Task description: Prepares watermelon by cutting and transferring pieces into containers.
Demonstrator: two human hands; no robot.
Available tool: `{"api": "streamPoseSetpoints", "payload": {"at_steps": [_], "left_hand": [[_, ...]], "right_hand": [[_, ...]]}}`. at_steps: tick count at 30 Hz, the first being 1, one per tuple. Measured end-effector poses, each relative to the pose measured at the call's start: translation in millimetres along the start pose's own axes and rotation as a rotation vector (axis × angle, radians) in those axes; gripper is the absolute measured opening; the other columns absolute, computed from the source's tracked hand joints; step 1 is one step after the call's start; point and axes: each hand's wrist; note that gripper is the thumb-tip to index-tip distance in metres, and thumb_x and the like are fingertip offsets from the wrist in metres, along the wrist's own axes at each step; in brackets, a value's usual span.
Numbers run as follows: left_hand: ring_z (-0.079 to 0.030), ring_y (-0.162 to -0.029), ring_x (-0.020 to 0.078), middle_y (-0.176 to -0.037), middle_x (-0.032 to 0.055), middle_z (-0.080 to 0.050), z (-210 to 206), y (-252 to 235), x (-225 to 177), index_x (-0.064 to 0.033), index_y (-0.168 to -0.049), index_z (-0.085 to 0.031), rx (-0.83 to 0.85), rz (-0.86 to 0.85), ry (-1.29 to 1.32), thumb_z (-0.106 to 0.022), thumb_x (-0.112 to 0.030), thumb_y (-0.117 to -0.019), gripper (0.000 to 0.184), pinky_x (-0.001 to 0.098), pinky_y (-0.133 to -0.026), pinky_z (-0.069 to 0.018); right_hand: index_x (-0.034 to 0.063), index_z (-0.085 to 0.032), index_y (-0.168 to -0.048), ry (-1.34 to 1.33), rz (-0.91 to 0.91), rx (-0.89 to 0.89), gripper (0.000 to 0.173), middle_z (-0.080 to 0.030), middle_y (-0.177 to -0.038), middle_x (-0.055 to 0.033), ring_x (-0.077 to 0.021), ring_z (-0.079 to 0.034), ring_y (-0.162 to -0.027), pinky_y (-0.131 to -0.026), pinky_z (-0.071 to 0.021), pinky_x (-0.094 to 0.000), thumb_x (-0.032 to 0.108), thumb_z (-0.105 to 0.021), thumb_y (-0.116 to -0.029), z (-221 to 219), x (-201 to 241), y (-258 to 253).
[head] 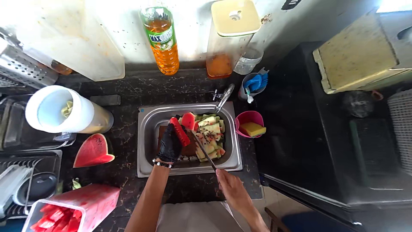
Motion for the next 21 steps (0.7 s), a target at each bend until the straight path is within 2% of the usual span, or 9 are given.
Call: {"api": "streamPoseSetpoints", "payload": {"at_steps": [3,8,12,15,18,19,21], "left_hand": [[-0.066,-0.083,0.0102,-0.098,0.0016,-0.068,-2.5,8.8,-6.7,-0.0134,-0.130,-0.059,0.060,-0.045,-0.181,-0.029,-0.035,-0.1124,0.042,0.0294,-0.074,-0.0577],[-0.066,-0.081,0.0087,-0.096,0.0001,-0.069,2.5,14.8,-14.7,-0.0154,-0.127,-0.061,0.114,-0.021,-0.151,-0.032,-0.037,-0.1113,0.039,0.0277,-0.072,-0.0576],[-0.063,-0.075,0.0052,-0.089,-0.0033,-0.066,11.7,15.4,-18.8,-0.0174,-0.119,-0.063,0.059,-0.041,-0.386,-0.036,-0.041,-0.1107,0.037,0.0250,-0.067,-0.0552],[-0.062,-0.079,0.0051,-0.096,-0.0021,-0.066,19.7,16.4,-18.0,-0.0178,-0.130,-0.061,0.080,-0.056,-0.540,-0.036,-0.039,-0.1111,0.038,0.0257,-0.070,-0.0545],[-0.063,-0.077,0.0071,-0.094,-0.0012,-0.067,15.8,16.1,-12.7,-0.0187,-0.127,-0.062,0.057,-0.036,-0.378,-0.036,-0.041,-0.1107,0.038,0.0259,-0.068,-0.0553],[-0.064,-0.078,0.0084,-0.093,-0.0006,-0.067,11.3,16.1,-11.2,-0.0177,-0.125,-0.062,0.048,-0.027,-0.289,-0.034,-0.042,-0.1108,0.039,0.0275,-0.068,-0.0559],[-0.066,-0.078,0.0099,-0.091,0.0003,-0.069,-0.2,16.5,-8.2,-0.0165,-0.119,-0.062,0.025,-0.019,-0.129,-0.032,-0.043,-0.1108,0.041,0.0291,-0.069,-0.0575]], "right_hand": [[0.0145,-0.062,-0.086,0.224,0.074,-0.097,0.068,-0.048,-0.057,-0.0005,-0.0199,-0.055,-0.054,-0.051,-0.0450,-0.0428,0.069,-0.026,-0.1031,10.8,15.1,3.6],[0.0151,-0.065,-0.091,0.368,0.117,-0.130,0.070,-0.050,-0.057,-0.0012,-0.0222,-0.058,-0.055,-0.051,-0.0462,-0.0448,0.071,-0.025,-0.1020,20.4,24.7,1.8],[0.0126,-0.065,-0.090,0.529,0.186,-0.196,0.071,-0.052,-0.055,-0.0034,-0.0251,-0.060,-0.054,-0.049,-0.0466,-0.0453,0.070,-0.024,-0.1024,22.9,29.7,5.0],[0.0106,-0.066,-0.093,0.610,0.177,-0.218,0.072,-0.057,-0.059,-0.0065,-0.0284,-0.065,-0.058,-0.052,-0.0498,-0.0470,0.069,-0.024,-0.1029,23.3,33.6,6.6],[0.0090,-0.066,-0.097,0.475,0.150,-0.127,0.068,-0.057,-0.062,-0.0065,-0.0276,-0.064,-0.062,-0.056,-0.0508,-0.0477,0.065,-0.027,-0.1048,17.1,31.3,2.5],[0.0088,-0.066,-0.098,0.342,0.122,-0.049,0.065,-0.056,-0.064,-0.0058,-0.0256,-0.062,-0.063,-0.059,-0.0503,-0.0465,0.061,-0.029,-0.1063,13.6,28.2,-0.2],[0.0089,-0.064,-0.097,0.008,0.048,0.129,0.060,-0.053,-0.066,-0.0017,-0.0171,-0.055,-0.059,-0.057,-0.0486,-0.0377,0.054,-0.027,-0.1091,2.7,17.9,-5.6]]}}
Point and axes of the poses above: each hand's wrist, its own y-axis away from the middle knuckle, its own z-axis out of the back of the hand, x = y × z
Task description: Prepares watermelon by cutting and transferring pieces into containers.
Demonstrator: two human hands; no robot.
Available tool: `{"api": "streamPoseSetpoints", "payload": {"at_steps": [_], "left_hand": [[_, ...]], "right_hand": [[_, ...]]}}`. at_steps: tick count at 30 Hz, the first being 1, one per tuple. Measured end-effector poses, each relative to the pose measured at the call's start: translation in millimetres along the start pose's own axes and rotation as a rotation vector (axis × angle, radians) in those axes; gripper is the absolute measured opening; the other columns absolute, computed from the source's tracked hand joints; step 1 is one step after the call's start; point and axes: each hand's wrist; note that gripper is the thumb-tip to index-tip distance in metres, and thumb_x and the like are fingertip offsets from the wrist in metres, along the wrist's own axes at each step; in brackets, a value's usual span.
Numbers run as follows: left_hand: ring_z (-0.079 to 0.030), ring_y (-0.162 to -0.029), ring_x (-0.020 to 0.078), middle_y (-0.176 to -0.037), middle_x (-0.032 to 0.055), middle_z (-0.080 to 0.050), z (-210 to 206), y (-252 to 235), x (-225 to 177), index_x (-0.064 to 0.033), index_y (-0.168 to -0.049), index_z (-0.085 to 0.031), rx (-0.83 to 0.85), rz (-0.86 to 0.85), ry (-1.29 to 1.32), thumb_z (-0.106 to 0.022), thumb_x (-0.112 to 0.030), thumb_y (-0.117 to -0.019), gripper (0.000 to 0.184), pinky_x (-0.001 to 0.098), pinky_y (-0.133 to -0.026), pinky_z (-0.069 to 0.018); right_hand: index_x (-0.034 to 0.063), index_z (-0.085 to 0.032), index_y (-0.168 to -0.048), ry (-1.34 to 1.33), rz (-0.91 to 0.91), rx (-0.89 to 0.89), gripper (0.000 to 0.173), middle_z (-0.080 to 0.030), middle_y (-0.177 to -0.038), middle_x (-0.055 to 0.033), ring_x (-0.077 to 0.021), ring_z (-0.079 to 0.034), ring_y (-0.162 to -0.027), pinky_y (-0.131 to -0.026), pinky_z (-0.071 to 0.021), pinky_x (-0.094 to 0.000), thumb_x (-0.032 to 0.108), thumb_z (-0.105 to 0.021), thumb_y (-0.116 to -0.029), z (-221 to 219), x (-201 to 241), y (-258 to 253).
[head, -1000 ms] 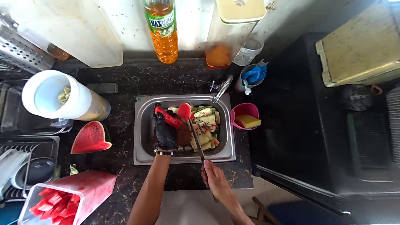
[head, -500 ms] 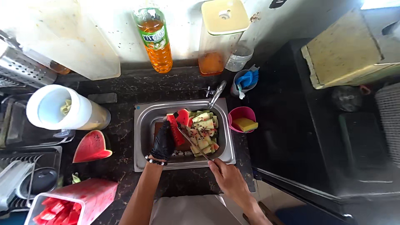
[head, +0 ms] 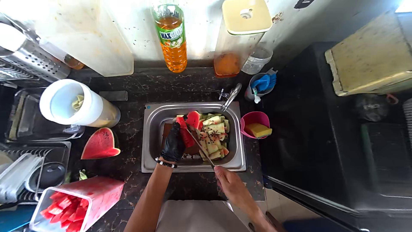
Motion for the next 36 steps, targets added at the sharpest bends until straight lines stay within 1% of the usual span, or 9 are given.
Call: {"api": "streamPoseSetpoints", "payload": {"at_steps": [3,5,9,13,17,22,27,29,36], "left_hand": [[-0.066,-0.079,0.0111,-0.091,0.0019,-0.068,-2.4,-1.5,7.4,-0.0147,-0.120,-0.062,-0.020,-0.004,0.021,-0.031,-0.043,-0.1112,0.043,0.0303,-0.070,-0.0576],[-0.066,-0.080,0.0108,-0.094,0.0016,-0.068,-0.7,-1.5,8.9,-0.0153,-0.123,-0.062,-0.015,-0.004,-0.040,-0.032,-0.042,-0.1114,0.042,0.0301,-0.071,-0.0572],[-0.062,-0.078,0.0058,-0.092,-0.0022,-0.065,0.9,1.8,3.0,-0.0162,-0.121,-0.062,-0.037,0.028,-0.277,-0.036,-0.040,-0.1111,0.037,0.0262,-0.069,-0.0547],[-0.062,-0.075,0.0071,-0.091,-0.0014,-0.065,1.1,2.5,5.3,-0.0165,-0.122,-0.061,-0.071,0.130,-0.265,-0.043,-0.038,-0.1094,0.031,0.0269,-0.066,-0.0544],[-0.064,-0.076,0.0099,-0.092,0.0012,-0.066,-5.7,0.6,17.6,-0.0159,-0.125,-0.060,-0.093,0.130,-0.164,-0.039,-0.040,-0.1103,0.035,0.0292,-0.067,-0.0562],[-0.065,-0.086,0.0106,-0.100,0.0017,-0.066,-13.5,1.4,27.0,-0.0156,-0.129,-0.057,-0.105,0.091,-0.088,-0.035,-0.037,-0.1116,0.036,0.0307,-0.074,-0.0564],[-0.065,-0.081,0.0105,-0.095,0.0016,-0.067,-9.5,-0.7,21.4,-0.0151,-0.124,-0.060,-0.059,0.099,-0.072,-0.037,-0.037,-0.1111,0.034,0.0299,-0.070,-0.0565],[-0.066,-0.079,0.0099,-0.093,0.0010,-0.068,-6.5,-0.7,17.1,-0.0155,-0.123,-0.061,-0.049,0.089,-0.114,-0.040,-0.039,-0.1101,0.034,0.0295,-0.068,-0.0572],[-0.065,-0.085,0.0072,-0.101,-0.0002,-0.067,1.9,0.6,19.5,-0.0167,-0.132,-0.058,0.055,0.055,-0.240,-0.037,-0.037,-0.1110,0.036,0.0287,-0.074,-0.0569]], "right_hand": [[0.0098,-0.062,-0.095,-0.152,-0.044,0.065,0.062,-0.051,-0.064,0.0004,-0.0139,-0.052,-0.054,-0.053,-0.0481,-0.0340,0.055,-0.023,-0.1090,-10.8,-4.7,0.5],[0.0107,-0.065,-0.095,0.039,-0.034,-0.021,0.063,-0.053,-0.066,-0.0019,-0.0181,-0.057,-0.060,-0.059,-0.0488,-0.0405,0.058,-0.025,-0.1080,-4.7,1.3,5.8],[0.0097,-0.064,-0.095,0.411,0.039,-0.221,0.065,-0.054,-0.061,-0.0055,-0.0265,-0.061,-0.060,-0.055,-0.0497,-0.0474,0.063,-0.028,-0.1056,8.1,4.2,14.1],[0.0075,-0.065,-0.098,0.540,0.031,-0.254,0.068,-0.060,-0.065,-0.0090,-0.0307,-0.066,-0.065,-0.058,-0.0521,-0.0498,0.064,-0.028,-0.1050,14.6,0.0,14.0],[0.0058,-0.064,-0.101,0.263,-0.010,-0.132,0.062,-0.058,-0.069,-0.0092,-0.0283,-0.063,-0.068,-0.064,-0.0515,-0.0492,0.058,-0.031,-0.1073,-1.2,-8.6,6.4],[0.0080,-0.057,-0.094,-0.428,-0.125,0.109,0.057,-0.051,-0.063,0.0017,-0.0104,-0.051,-0.050,-0.049,-0.0472,-0.0271,0.049,-0.021,-0.1111,-29.2,-18.4,3.4],[0.0101,-0.065,-0.098,0.004,-0.072,-0.003,0.063,-0.055,-0.069,-0.0030,-0.0195,-0.058,-0.064,-0.062,-0.0501,-0.0421,0.057,-0.023,-0.1083,-13.1,-15.3,11.5],[0.0097,-0.064,-0.095,0.155,-0.053,-0.058,0.064,-0.054,-0.066,-0.0045,-0.0230,-0.059,-0.064,-0.062,-0.0488,-0.0452,0.058,-0.025,-0.1077,-3.6,-9.2,17.2],[0.0081,-0.063,-0.099,0.295,-0.064,-0.127,0.062,-0.057,-0.067,-0.0070,-0.0268,-0.063,-0.067,-0.063,-0.0504,-0.0469,0.059,-0.029,-0.1074,-1.2,-0.3,15.5]]}}
Point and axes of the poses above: each hand's wrist, its own y-axis away from the middle knuckle, its own z-axis out of the back of the hand, x = y × z
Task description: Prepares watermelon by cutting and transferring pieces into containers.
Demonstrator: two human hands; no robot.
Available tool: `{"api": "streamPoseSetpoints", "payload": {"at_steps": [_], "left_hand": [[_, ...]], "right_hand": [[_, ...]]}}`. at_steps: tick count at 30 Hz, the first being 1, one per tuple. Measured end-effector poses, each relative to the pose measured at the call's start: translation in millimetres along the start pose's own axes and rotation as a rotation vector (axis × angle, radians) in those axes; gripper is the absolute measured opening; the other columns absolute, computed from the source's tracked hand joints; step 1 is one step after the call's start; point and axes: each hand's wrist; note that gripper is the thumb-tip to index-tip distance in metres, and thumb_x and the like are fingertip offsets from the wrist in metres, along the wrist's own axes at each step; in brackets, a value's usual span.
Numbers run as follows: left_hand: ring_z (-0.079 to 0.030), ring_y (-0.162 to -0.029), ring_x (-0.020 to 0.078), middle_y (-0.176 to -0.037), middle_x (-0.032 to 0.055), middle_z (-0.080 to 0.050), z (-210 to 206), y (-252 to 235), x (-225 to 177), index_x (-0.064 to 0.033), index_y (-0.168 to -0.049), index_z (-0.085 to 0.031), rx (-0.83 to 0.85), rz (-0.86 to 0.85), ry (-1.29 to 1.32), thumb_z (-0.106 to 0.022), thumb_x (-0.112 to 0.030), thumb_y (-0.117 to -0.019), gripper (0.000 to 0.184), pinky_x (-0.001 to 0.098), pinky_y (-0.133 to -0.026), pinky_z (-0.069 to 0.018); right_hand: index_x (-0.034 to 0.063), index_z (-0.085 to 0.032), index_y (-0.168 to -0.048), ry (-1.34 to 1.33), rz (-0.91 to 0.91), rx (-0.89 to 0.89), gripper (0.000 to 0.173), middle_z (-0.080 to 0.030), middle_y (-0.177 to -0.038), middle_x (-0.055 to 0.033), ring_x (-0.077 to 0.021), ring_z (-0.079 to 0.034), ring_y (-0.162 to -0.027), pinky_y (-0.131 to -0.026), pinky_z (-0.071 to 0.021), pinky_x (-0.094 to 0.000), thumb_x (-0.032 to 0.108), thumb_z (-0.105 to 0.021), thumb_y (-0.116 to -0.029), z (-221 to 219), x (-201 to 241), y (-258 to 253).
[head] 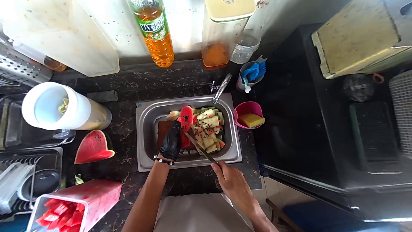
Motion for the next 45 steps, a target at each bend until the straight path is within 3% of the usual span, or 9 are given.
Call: {"api": "streamPoseSetpoints", "payload": {"at_steps": [5,12,18,23,28,32,36,39,45], "left_hand": [[-0.065,-0.087,0.0093,-0.103,0.0018,-0.067,-2.2,-3.4,7.8,-0.0150,-0.130,-0.059,-0.029,-0.037,-0.043,-0.033,-0.040,-0.1117,0.040,0.0310,-0.076,-0.0569],[-0.064,-0.088,0.0082,-0.104,0.0004,-0.067,-2.5,-6.2,9.5,-0.0159,-0.131,-0.058,0.006,-0.007,-0.023,-0.035,-0.037,-0.1115,0.037,0.0294,-0.076,-0.0562],[-0.067,-0.083,0.0086,-0.100,-0.0001,-0.069,-17.3,-15.2,11.1,-0.0173,-0.128,-0.059,0.012,0.032,0.122,-0.035,-0.036,-0.1117,0.035,0.0273,-0.071,-0.0576],[-0.064,-0.080,0.0064,-0.097,-0.0008,-0.067,-19.9,-18.8,11.1,-0.0168,-0.127,-0.060,0.042,0.048,-0.077,-0.036,-0.039,-0.1113,0.036,0.0264,-0.069,-0.0560],[-0.062,-0.106,0.0101,-0.129,0.0070,-0.063,-18.8,-18.9,11.3,-0.0128,-0.146,-0.051,0.111,-0.076,-0.410,-0.034,-0.035,-0.1121,0.044,0.0326,-0.091,-0.0540],[-0.054,-0.131,0.0148,-0.149,0.0111,-0.052,-22.8,-24.1,21.9,-0.0093,-0.153,-0.044,0.085,-0.152,-0.389,-0.032,-0.033,-0.1126,0.048,0.0363,-0.111,-0.0448],[-0.065,-0.106,0.0130,-0.128,0.0048,-0.064,-26.6,-29.0,23.9,-0.0156,-0.147,-0.050,0.094,-0.065,-0.132,-0.034,-0.037,-0.1119,0.044,0.0349,-0.090,-0.0562],[-0.067,-0.091,0.0097,-0.112,0.0007,-0.069,-26.1,-28.6,18.5,-0.0181,-0.139,-0.054,0.132,-0.017,-0.052,-0.035,-0.038,-0.1112,0.040,0.0301,-0.077,-0.0590],[-0.064,-0.101,0.0080,-0.125,0.0031,-0.064,-21.5,-23.3,12.6,-0.0172,-0.146,-0.050,0.171,-0.049,-0.326,-0.034,-0.037,-0.1121,0.043,0.0317,-0.088,-0.0552]], "right_hand": [[0.0083,-0.063,-0.099,-0.373,-0.017,0.155,0.061,-0.055,-0.069,-0.0028,-0.0175,-0.058,-0.060,-0.061,-0.0514,-0.0389,0.052,-0.022,-0.1100,-29.2,-7.3,-4.7],[0.0070,-0.063,-0.096,-0.111,-0.010,0.026,0.062,-0.055,-0.067,-0.0074,-0.0259,-0.061,-0.067,-0.064,-0.0497,-0.0471,0.056,-0.027,-0.1086,-13.3,-4.6,-4.7],[0.0074,-0.056,-0.095,-0.784,-0.155,0.260,0.057,-0.050,-0.063,0.0016,-0.0098,-0.051,-0.050,-0.048,-0.0475,-0.0262,0.048,-0.021,-0.1117,-24.7,-9.2,-1.2],[0.0074,-0.065,-0.102,-0.296,-0.091,0.140,0.065,-0.059,-0.075,-0.0073,-0.0241,-0.062,-0.071,-0.069,-0.0517,-0.0471,0.054,-0.021,-0.1095,-10.5,-13.6,2.7],[0.0063,-0.064,-0.101,-0.084,-0.121,0.073,0.064,-0.060,-0.074,-0.0110,-0.0306,-0.065,-0.076,-0.071,-0.0513,-0.0512,0.056,-0.025,-0.1090,9.3,-7.5,8.9],[0.0056,-0.064,-0.102,-0.330,-0.123,0.134,0.061,-0.059,-0.075,-0.0081,-0.0243,-0.063,-0.072,-0.070,-0.0516,-0.0449,0.052,-0.024,-0.1104,-8.0,-16.9,2.4],[0.0077,-0.059,-0.098,-0.707,-0.159,0.243,0.059,-0.053,-0.067,0.0001,-0.0123,-0.054,-0.054,-0.052,-0.0499,-0.0302,0.050,-0.020,-0.1112,-26.6,-19.8,2.0],[0.0060,-0.064,-0.103,-0.459,-0.122,0.188,0.064,-0.059,-0.075,-0.0062,-0.0212,-0.061,-0.068,-0.067,-0.0527,-0.0427,0.052,-0.020,-0.1103,-15.4,-24.0,2.0],[0.0053,-0.064,-0.101,-0.208,-0.092,0.107,0.063,-0.059,-0.075,-0.0098,-0.0281,-0.063,-0.075,-0.071,-0.0501,-0.0493,0.054,-0.024,-0.1098,-0.6,-23.1,-2.8]]}}
Point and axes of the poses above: each hand's wrist, its own y-axis away from the middle knuckle, its own z-axis out of the back of the hand, x = y × z
